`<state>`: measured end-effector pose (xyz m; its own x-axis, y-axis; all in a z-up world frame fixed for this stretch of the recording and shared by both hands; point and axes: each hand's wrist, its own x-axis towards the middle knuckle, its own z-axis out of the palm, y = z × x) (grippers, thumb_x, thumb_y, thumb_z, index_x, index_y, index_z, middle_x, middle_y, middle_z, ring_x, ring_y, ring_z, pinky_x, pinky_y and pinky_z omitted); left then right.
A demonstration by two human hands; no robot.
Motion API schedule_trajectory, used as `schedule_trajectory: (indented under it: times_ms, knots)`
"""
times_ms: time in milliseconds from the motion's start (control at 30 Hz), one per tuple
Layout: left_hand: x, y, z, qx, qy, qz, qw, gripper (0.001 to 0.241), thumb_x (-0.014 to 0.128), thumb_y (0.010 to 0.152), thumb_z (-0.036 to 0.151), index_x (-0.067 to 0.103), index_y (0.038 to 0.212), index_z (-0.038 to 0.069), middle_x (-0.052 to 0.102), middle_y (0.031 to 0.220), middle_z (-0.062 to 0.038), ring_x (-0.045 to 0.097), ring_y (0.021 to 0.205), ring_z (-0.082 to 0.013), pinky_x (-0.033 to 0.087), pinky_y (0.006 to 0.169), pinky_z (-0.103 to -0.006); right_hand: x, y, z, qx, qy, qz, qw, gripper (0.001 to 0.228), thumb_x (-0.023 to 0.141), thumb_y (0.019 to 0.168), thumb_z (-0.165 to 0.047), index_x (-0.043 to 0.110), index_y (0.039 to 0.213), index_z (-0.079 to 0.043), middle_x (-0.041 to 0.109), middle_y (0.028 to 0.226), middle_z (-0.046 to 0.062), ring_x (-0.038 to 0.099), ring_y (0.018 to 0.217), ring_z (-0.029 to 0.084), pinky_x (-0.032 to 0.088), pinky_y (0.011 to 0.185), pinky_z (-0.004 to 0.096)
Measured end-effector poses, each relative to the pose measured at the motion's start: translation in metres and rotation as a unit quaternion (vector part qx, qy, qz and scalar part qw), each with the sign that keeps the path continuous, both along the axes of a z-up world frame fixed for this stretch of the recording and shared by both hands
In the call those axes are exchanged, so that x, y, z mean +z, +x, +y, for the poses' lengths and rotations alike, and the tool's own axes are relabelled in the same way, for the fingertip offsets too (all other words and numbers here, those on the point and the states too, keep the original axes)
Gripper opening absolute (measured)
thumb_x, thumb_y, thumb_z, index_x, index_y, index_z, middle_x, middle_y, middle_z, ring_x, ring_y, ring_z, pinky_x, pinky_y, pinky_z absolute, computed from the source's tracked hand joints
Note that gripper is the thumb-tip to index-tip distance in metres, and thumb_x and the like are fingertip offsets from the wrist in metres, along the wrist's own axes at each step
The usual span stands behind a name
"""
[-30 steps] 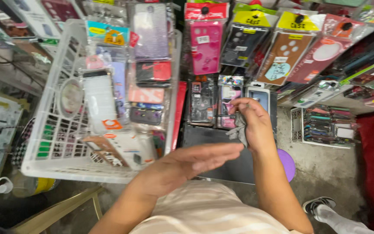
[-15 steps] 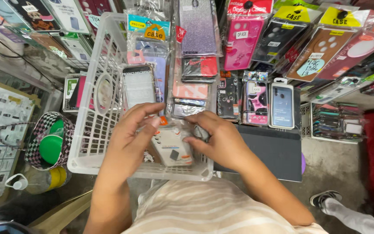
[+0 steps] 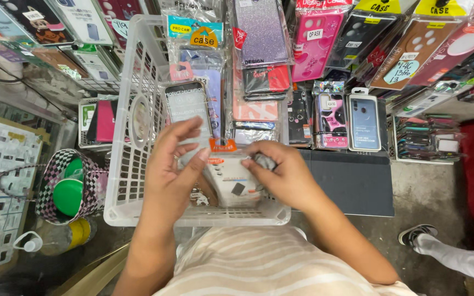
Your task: The person handles various phone cases by taking them out of plastic packaging, wiping them with a cloth, and placing them back or into a white plastic basket.
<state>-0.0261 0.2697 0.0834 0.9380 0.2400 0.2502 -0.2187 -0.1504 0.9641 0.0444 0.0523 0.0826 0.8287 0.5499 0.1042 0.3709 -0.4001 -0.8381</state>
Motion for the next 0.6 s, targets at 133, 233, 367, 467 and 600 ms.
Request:
schedule_trajectory:
  times_ms: [133, 233, 367, 467, 600]
  knots:
    - [0.001, 0.003, -0.001, -0.022, -0.111, -0.018, 0.993, 0.080, 0.079, 0.085, 0.001, 0.039, 0.154, 0.005, 0.049, 0.153, -0.013, 0.052, 0.139, -0.0234, 0.045, 0.114, -0.0389, 0.008, 0.011, -0.017, 0.031, 0.112, 0.091, 0.989, 0.018, 0.072, 0.095, -0.010, 0.072, 0.111, -0.002, 0.075, 0.104, 0.007, 0.067, 0.099, 0.015, 0.053, 0.090, 0.029]
    - [0.010, -0.001, -0.008, -0.099, -0.117, 0.005, 0.988, 0.098, 0.082, 0.077, 0.001, 0.028, 0.158, 0.005, 0.045, 0.157, -0.014, 0.046, 0.144, -0.0249, 0.041, 0.119, -0.0409, 0.021, 0.017, -0.029, 0.093, 0.142, 0.088, 0.981, 0.016, 0.070, 0.096, -0.007, 0.070, 0.111, 0.000, 0.073, 0.107, 0.007, 0.067, 0.104, 0.015, 0.053, 0.094, 0.031]
    - [0.014, -0.007, -0.029, -0.249, -0.141, 0.039, 0.958, 0.073, 0.070, 0.094, 0.002, 0.037, 0.158, 0.002, 0.050, 0.158, -0.014, 0.046, 0.147, -0.0221, 0.038, 0.121, -0.0384, 0.034, 0.016, -0.029, 0.135, 0.128, 0.031, 0.982, 0.016, 0.071, 0.097, -0.010, 0.070, 0.110, -0.002, 0.069, 0.111, 0.006, 0.066, 0.110, 0.016, 0.051, 0.098, 0.032]
    - [0.012, -0.006, -0.043, -0.235, -0.105, 0.019, 0.966, 0.056, 0.059, 0.105, 0.002, 0.042, 0.158, 0.001, 0.051, 0.161, -0.014, 0.047, 0.148, -0.0200, 0.035, 0.124, -0.0346, 0.045, 0.007, -0.019, 0.003, 0.166, -0.030, 0.986, 0.031, 0.070, 0.094, -0.011, 0.059, 0.122, 0.000, 0.058, 0.117, 0.008, 0.055, 0.115, 0.018, 0.043, 0.104, 0.032]
    - [0.000, -0.003, -0.056, -0.202, -0.157, 0.037, 0.966, 0.052, 0.054, 0.104, 0.000, 0.045, 0.155, 0.003, 0.050, 0.159, -0.011, 0.048, 0.142, -0.0187, 0.037, 0.120, -0.0343, 0.061, -0.009, -0.012, -0.057, 0.344, -0.033, 0.936, 0.030, 0.050, 0.094, -0.018, 0.066, 0.118, -0.008, 0.054, 0.117, 0.002, 0.051, 0.115, 0.015, 0.039, 0.105, 0.029]
